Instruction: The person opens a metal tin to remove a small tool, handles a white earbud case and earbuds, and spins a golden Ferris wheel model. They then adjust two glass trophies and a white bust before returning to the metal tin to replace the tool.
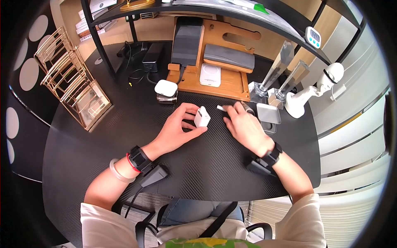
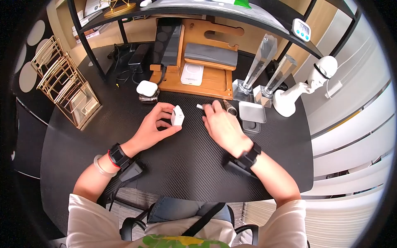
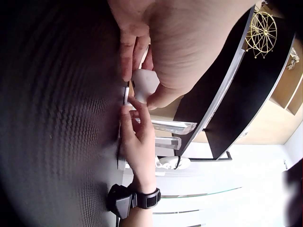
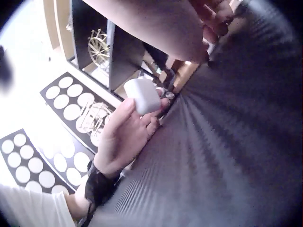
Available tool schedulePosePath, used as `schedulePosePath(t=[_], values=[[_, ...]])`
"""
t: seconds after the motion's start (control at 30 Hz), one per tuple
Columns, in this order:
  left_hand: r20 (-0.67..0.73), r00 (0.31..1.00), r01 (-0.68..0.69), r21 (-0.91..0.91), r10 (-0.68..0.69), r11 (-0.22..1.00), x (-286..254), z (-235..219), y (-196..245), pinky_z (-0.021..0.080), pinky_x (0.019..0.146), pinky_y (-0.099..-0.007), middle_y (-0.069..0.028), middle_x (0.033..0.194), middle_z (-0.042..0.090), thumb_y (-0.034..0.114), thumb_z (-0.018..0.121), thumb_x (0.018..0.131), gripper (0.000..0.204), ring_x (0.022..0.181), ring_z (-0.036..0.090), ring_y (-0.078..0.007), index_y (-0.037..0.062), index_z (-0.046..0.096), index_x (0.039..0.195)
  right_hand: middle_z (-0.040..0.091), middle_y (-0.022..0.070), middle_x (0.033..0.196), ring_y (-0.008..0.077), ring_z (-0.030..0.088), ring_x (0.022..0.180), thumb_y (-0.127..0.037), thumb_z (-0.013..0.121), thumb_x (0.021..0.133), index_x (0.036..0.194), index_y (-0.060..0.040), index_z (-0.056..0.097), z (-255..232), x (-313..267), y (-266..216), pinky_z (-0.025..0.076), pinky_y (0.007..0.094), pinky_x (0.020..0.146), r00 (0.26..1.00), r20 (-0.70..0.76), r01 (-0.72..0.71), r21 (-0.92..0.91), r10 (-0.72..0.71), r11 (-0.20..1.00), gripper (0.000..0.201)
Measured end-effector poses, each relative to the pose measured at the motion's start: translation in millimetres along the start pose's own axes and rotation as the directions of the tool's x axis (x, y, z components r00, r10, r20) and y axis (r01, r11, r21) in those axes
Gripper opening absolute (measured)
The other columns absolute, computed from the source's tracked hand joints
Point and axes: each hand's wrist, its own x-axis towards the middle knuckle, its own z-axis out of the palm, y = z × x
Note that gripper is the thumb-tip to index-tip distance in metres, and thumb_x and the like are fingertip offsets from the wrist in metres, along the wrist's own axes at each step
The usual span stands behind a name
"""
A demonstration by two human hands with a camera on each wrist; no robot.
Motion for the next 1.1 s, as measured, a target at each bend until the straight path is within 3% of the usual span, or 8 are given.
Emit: schedulePosePath(t=[0.1,0.17,0.27,0.4,0.6,0.73,0.87,1.1], values=[[0.021,0.999,-0.028,-0.021,0.029,0.999,0.4,1.2,-2.7,0.054,0.086,-0.0302,-0.0068,0.120,0.056,0.008,0.077,0.082,0.054,0.108,0.060,-0.0162,0.0048,0.047,0.127,0.053,0.0163,0.098,0.0337,0.066,0.077,-0.015,0.060,0.092,0.118,-0.0017,0.058,-11.3,-20.1,-14.5,0.057,0.0426,0.064,0.994,0.011,0.110,0.101,-0.112,0.989,0.029],[0.017,0.995,-0.098,0.027,0.098,0.995,0.3,2.6,-1.7,0.056,0.082,-0.0309,-0.0089,0.115,0.059,0.014,0.079,0.081,0.050,0.105,0.062,-0.0180,0.0037,0.050,0.120,0.053,0.0160,0.099,0.0336,0.066,0.078,-0.015,0.061,0.092,0.127,-0.0035,0.053,-15.9,-25.0,-15.6,0.057,0.0419,0.065,0.990,0.084,0.108,0.110,-0.117,0.988,0.038],[0.027,0.994,-0.106,0.070,0.105,0.992,-1.0,3.5,2.1,0.056,0.080,-0.0300,-0.0075,0.115,0.059,0.011,0.079,0.079,0.050,0.104,0.062,-0.0177,0.0043,0.050,0.120,0.053,0.0157,0.100,0.0346,0.064,0.079,-0.015,0.064,0.091,0.139,-0.0070,0.041,-16.3,-25.4,-9.6,0.056,0.0416,0.069,0.997,0.016,0.069,0.277,-0.076,0.958,0.054],[0.022,0.995,-0.100,0.151,0.098,0.983,-1.7,4.3,3.1,0.055,0.079,-0.0291,-0.0063,0.114,0.058,0.010,0.080,0.077,0.051,0.103,0.062,-0.0172,0.0055,0.052,0.118,0.054,0.0117,0.100,0.0289,0.063,0.088,-0.018,0.068,0.089,0.136,-0.0109,0.048,-5.8,-21.9,2.0,0.054,0.0374,0.071,0.999,0.039,-0.030,0.384,0.016,0.923,0.051],[-0.022,0.994,-0.100,0.235,0.108,0.967,-2.2,8.5,5.4,0.054,0.078,-0.0284,-0.0055,0.112,0.058,0.005,0.081,0.073,0.052,0.101,0.063,-0.0157,0.0066,0.054,0.117,0.055,0.0062,0.097,0.0232,0.061,0.083,-0.021,0.071,0.088,0.108,-0.0107,0.063,16.2,-20.9,6.5,0.052,0.0351,0.068,0.977,-0.154,0.201,0.412,-0.149,0.889,0.023],[-0.052,0.992,-0.100,0.220,0.114,0.970,-1.0,7.9,2.9,0.054,0.077,-0.0278,-0.0050,0.111,0.059,0.003,0.081,0.073,0.053,0.100,0.063,-0.0153,0.0064,0.055,0.119,0.055,0.0057,0.087,0.0159,0.058,0.070,-0.011,0.070,0.088,0.107,-0.0054,0.062,13.3,-24.5,5.4,0.049,0.0292,0.065,0.987,-0.159,0.087,0.632,0.019,0.770,0.021],[0.000,0.997,-0.071,0.270,0.073,0.960,-2.1,5.9,5.0,0.052,0.082,-0.0268,-0.0042,0.118,0.057,0.001,0.081,0.074,0.056,0.107,0.059,-0.0144,0.0053,0.053,0.122,0.056,0.0060,0.088,0.0151,0.060,0.072,-0.011,0.068,0.091,0.105,-0.0040,0.061,12.5,-27.1,2.9,0.049,0.0287,0.061,0.989,-0.147,0.126,0.700,-0.030,0.703,0.018],[0.056,0.977,-0.210,0.373,0.204,0.904,-1.8,7.4,8.0,0.055,0.084,-0.0301,-0.0063,0.116,0.057,0.000,0.080,0.072,0.051,0.106,0.061,-0.0185,0.0049,0.057,0.117,0.057,0.0064,0.085,0.0158,0.061,0.071,-0.014,0.068,0.092,0.100,-0.0032,0.063,12.6,-27.4,2.7,0.049,0.0296,0.062,0.989,-0.133,0.137,0.685,-0.062,0.715,0.015]])
